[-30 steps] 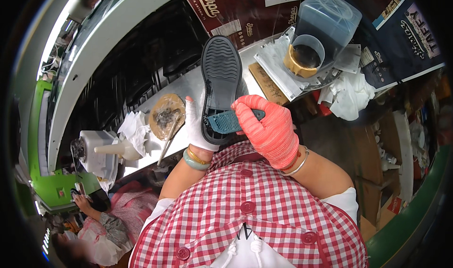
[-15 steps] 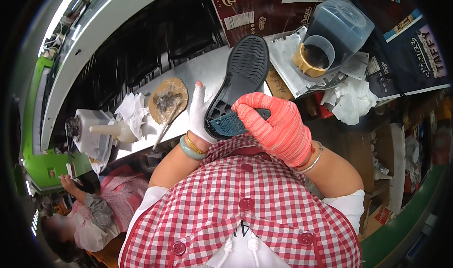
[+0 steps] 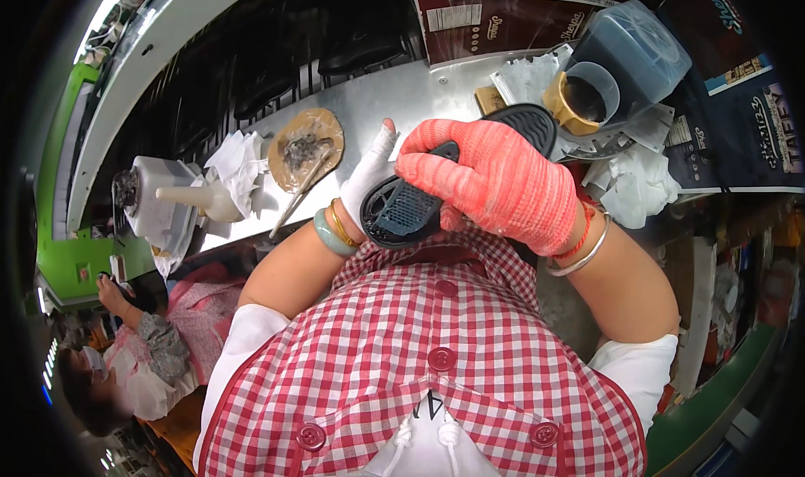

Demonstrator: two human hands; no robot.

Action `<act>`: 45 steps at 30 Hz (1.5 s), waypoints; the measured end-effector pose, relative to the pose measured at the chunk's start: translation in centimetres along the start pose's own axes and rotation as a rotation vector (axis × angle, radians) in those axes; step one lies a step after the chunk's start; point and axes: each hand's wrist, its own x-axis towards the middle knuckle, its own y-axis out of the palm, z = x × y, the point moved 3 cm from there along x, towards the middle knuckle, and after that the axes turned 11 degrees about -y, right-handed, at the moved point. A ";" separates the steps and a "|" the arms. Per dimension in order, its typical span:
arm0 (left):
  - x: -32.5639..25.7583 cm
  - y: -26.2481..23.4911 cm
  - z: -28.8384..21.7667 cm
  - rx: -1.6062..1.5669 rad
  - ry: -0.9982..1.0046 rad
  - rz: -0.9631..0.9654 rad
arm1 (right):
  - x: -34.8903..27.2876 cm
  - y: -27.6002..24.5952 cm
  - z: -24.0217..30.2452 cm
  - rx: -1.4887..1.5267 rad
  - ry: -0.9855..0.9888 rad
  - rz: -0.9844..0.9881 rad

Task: The person scrubs the soles of black slipper-style shoes with a blue scrubbing tool. They repeatedly pick up a slipper from a green conveyor belt, scrub the sole, and place it back on the belt.

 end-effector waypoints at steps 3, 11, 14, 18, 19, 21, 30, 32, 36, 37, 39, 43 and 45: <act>-0.1 0.5 -0.3 0.081 -0.036 0.024 | 0.8 0.4 0.2 -0.016 -0.005 0.051; -0.2 -0.9 -1.2 0.309 -0.212 -0.094 | 2.5 1.5 1.2 -0.127 -0.018 0.133; -0.2 -1.8 -1.3 0.402 -0.230 -0.061 | 2.8 1.5 1.2 -0.133 -0.009 0.166; -0.4 -2.8 -1.1 0.323 -0.268 -0.078 | 2.6 1.2 0.6 -0.081 -0.011 0.174; -0.1 -4.3 -1.2 0.322 -0.256 -0.044 | 2.4 1.0 0.5 -0.073 -0.004 0.176; -0.5 -3.6 -1.4 0.268 -0.289 0.010 | 2.1 0.4 -0.1 -0.053 0.011 0.176; -1.4 -1.2 -1.3 0.285 -0.291 -0.001 | -1.3 -2.6 -2.3 0.011 0.036 0.077; -1.1 -2.3 -0.5 0.203 -0.311 0.059 | -2.8 -3.5 -3.9 0.051 0.064 0.018; -2.5 -1.6 -2.3 0.181 -0.059 -0.018 | -5.9 -7.2 -3.9 0.141 -0.130 -0.367; -3.2 -1.3 -3.3 0.139 -0.009 0.028 | -6.7 -8.6 -4.3 0.162 -0.178 -0.491; -3.9 -0.8 -5.1 0.007 0.243 0.071 | -7.6 -10.4 -3.5 0.041 -0.344 -0.801; -5.5 -2.4 -7.7 0.168 0.708 0.121 | -8.0 -13.5 -4.6 -0.087 -0.280 -1.042; -4.8 -1.2 -6.8 0.093 0.510 0.176 | -7.6 -14.5 -6.5 -0.146 -0.311 -1.095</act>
